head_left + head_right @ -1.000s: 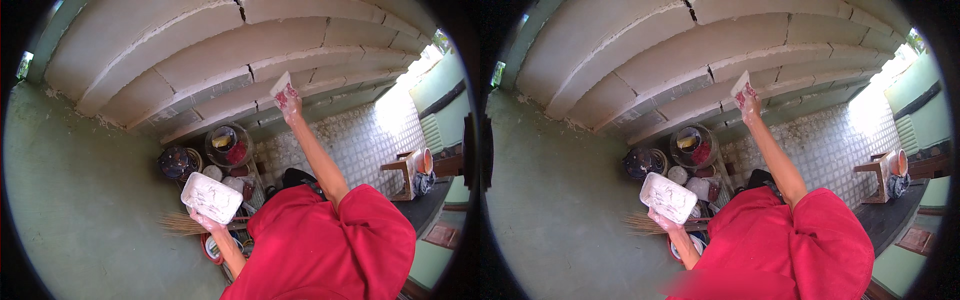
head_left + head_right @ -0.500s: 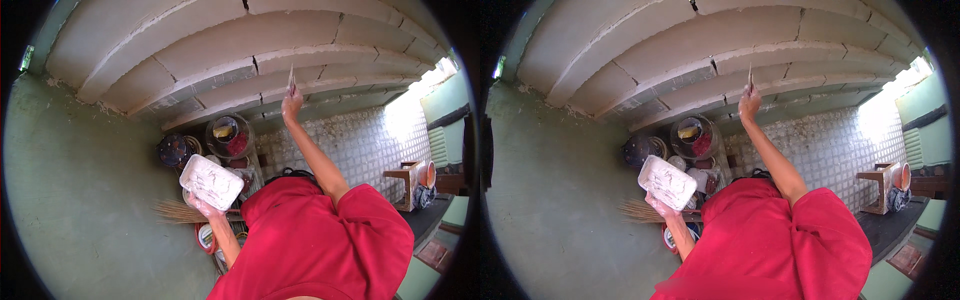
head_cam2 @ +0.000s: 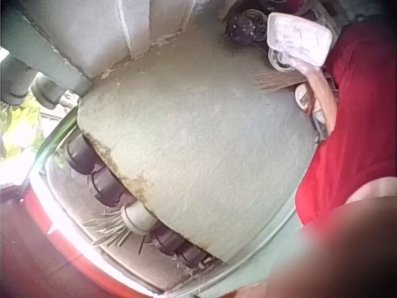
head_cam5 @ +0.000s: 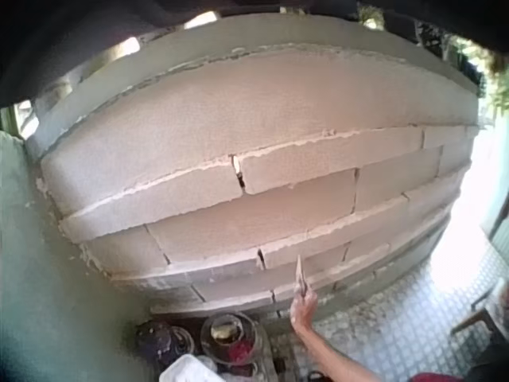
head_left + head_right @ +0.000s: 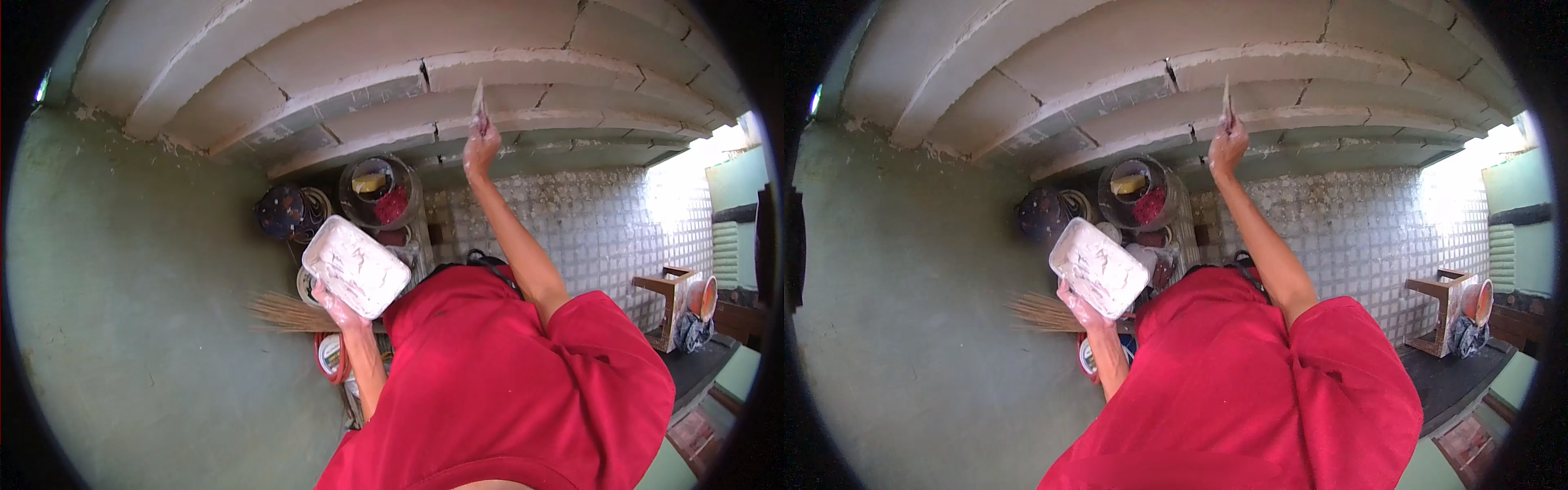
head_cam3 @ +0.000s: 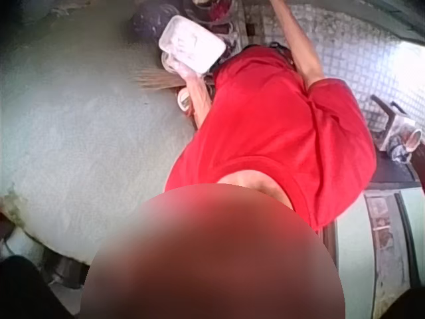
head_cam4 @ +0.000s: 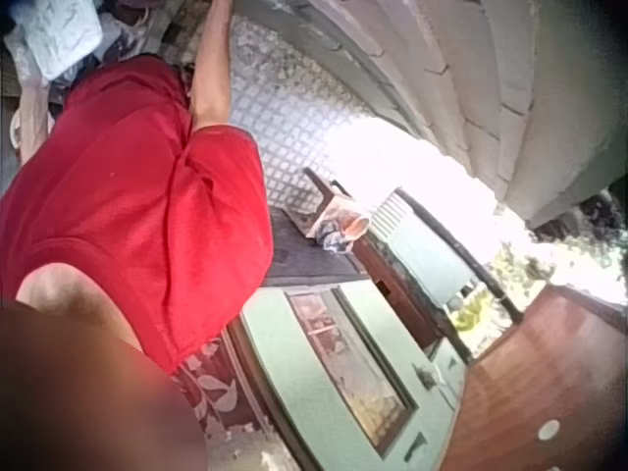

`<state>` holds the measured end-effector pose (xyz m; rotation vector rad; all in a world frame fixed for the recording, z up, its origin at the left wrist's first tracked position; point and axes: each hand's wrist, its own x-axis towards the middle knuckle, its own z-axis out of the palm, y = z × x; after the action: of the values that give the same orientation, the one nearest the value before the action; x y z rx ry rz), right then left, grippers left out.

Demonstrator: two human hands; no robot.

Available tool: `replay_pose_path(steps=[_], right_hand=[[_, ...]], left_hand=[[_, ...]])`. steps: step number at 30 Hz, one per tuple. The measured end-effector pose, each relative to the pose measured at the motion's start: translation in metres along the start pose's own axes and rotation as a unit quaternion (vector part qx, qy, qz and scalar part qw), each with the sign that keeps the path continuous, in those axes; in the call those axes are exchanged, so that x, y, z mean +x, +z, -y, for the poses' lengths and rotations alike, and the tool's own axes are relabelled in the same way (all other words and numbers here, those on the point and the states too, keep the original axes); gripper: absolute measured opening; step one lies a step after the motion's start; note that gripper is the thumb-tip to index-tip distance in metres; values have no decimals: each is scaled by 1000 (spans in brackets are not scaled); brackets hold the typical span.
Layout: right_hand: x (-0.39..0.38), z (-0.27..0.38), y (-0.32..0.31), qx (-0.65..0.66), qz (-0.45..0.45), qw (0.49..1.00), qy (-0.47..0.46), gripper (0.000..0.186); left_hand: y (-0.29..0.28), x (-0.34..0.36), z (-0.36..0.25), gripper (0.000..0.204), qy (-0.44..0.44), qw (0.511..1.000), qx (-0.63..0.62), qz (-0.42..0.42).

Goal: Applying plaster or spackle to cracks in a ceiling or overhead beam using a putty knife.

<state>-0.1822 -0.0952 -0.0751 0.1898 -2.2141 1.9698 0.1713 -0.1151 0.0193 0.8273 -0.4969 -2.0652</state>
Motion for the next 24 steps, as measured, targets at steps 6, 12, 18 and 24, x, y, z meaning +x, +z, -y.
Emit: replay_pose_path(steps=[6, 12, 18, 24], right_hand=[[5, 19, -9, 6, 13, 999, -39, 24], [-15, 38, 9, -1, 39, 992, -116, 26], [-17, -61, 51, 77, 190, 978, -36, 26], [-59, -41, 57, -89, 151, 984, -8, 25]], left_hand=[[4, -5, 6, 64, 15, 999, 23, -17], [-4, -4, 10, 62, 26, 999, 32, -8], [6, -1, 10, 63, 16, 999, 34, 0], [-26, -22, -4, 68, 38, 998, 11, -45]])
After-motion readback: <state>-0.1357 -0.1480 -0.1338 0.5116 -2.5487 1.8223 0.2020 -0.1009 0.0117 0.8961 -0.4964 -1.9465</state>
